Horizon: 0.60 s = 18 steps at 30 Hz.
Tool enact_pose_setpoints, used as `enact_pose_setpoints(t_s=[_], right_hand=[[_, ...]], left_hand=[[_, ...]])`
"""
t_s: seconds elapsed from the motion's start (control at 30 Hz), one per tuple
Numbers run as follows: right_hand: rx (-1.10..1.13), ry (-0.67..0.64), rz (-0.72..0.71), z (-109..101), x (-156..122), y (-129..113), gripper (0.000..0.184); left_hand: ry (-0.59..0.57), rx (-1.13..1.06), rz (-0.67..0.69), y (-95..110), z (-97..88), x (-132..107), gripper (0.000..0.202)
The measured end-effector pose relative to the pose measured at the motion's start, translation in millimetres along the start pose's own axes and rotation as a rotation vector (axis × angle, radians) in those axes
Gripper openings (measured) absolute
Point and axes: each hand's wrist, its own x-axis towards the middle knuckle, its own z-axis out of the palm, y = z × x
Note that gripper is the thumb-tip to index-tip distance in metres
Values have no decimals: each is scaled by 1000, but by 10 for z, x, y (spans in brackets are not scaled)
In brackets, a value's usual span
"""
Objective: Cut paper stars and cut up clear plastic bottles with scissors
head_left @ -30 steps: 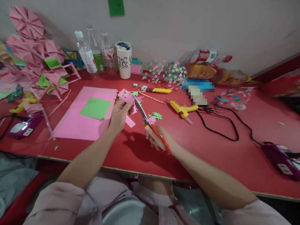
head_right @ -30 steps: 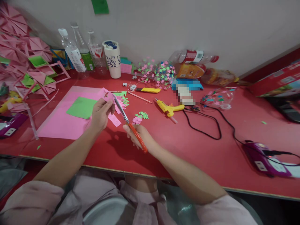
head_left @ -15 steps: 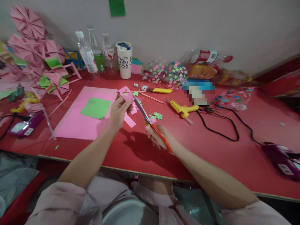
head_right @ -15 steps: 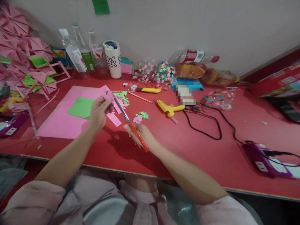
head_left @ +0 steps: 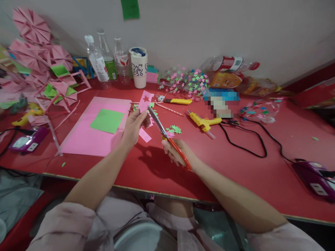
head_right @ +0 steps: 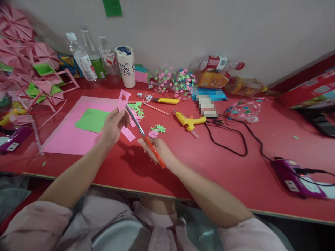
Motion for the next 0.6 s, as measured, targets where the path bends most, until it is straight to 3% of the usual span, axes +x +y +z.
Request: enact_pose_setpoints(t_s=[0.23,0.6], right_hand=[[-1,15,42,20,21,20,50],[-37,-26,-10,-1,16,25,50]], left_hand=[[17,-16,78,0,-39,-1,14],[102,17,90,13,-31,21,17]])
